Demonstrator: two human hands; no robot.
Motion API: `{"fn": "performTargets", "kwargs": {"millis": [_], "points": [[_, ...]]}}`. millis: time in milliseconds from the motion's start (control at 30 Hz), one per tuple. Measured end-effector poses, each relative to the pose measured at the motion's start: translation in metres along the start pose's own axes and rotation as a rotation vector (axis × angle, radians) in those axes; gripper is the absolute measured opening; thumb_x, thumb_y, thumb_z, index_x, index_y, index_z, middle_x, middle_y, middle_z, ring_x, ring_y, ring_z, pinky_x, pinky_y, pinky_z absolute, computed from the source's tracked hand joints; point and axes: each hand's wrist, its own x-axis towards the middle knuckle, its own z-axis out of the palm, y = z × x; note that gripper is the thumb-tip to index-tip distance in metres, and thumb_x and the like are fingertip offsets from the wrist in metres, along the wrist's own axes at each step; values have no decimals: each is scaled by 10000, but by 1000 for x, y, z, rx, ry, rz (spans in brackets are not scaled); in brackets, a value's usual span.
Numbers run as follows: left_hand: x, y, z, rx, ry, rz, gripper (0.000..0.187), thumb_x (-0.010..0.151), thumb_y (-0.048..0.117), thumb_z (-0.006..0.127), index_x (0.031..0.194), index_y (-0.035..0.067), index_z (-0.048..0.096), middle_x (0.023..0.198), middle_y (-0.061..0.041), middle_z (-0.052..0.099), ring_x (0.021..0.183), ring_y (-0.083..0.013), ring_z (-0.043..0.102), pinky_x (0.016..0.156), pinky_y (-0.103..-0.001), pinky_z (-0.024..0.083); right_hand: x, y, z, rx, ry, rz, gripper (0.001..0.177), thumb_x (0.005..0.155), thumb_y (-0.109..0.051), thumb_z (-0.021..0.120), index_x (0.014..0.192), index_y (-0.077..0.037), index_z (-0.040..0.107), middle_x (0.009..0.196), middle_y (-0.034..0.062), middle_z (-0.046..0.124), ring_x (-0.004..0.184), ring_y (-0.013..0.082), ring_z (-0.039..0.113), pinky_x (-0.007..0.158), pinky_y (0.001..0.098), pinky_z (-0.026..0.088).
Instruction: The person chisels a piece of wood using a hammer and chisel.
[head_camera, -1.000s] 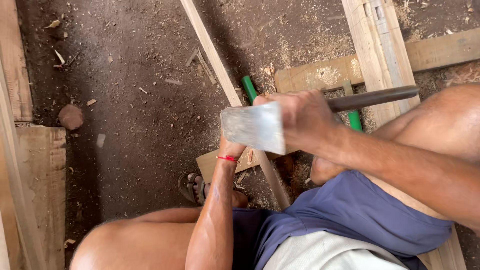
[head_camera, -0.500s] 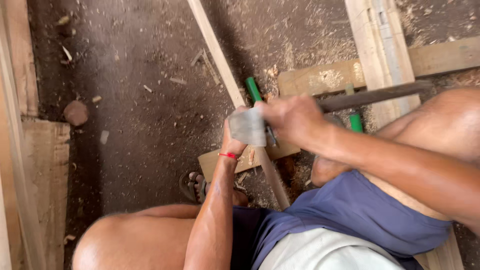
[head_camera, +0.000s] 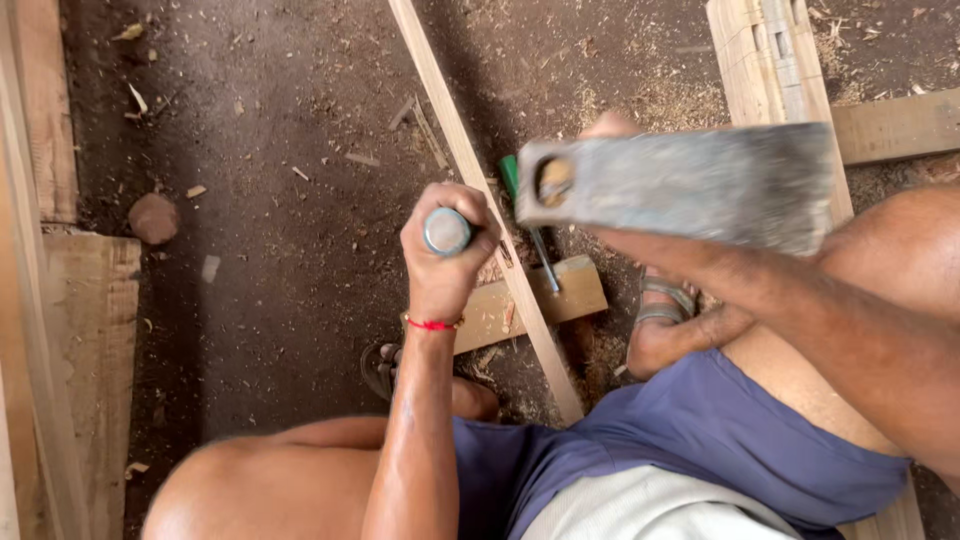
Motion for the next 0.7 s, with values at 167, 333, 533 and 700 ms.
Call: {"fn": "performTargets", "kwargs": {"millis": [167,333,533,700], "points": [[-3,-21,-4,-147,96,-245,284,737,-150,625,875,98,606,901,-19,624,796,-136,636,694,-337,629,-13,0,-10,-378,-132,52,234,903,-239,740,1097,-108,747,945,66,769,836,180,748,679,299,628],[-7,-40,-11,-87,59,-258,301,706,-165,632,875,79,579,900,-13,603,847,-116,598,721,-307,580,-12,-14,-9,-63,-177,703,232,921,-281,767,1056,-92,754,881,33,768,816,157,750,690,311,616],[-2,-49,-10,-100,26,-292,306,687,-169,638,869,69,577,893,-15,599,848,-118,581,728,-283,531,1,-20,-5,-113,-150,702,301,886,-342,791,1057,-96,763,895,41,776,825,169,750,679,344,597],[-2,-53,-9,-99,17,-285,301,686,-166,635,871,65,578,892,-18,598,846,-119,584,735,-283,539,-3,-17,-2,-119,-187,743,297,882,-376,779,1045,-127,774,886,34,778,813,184,751,663,357,592]]}}
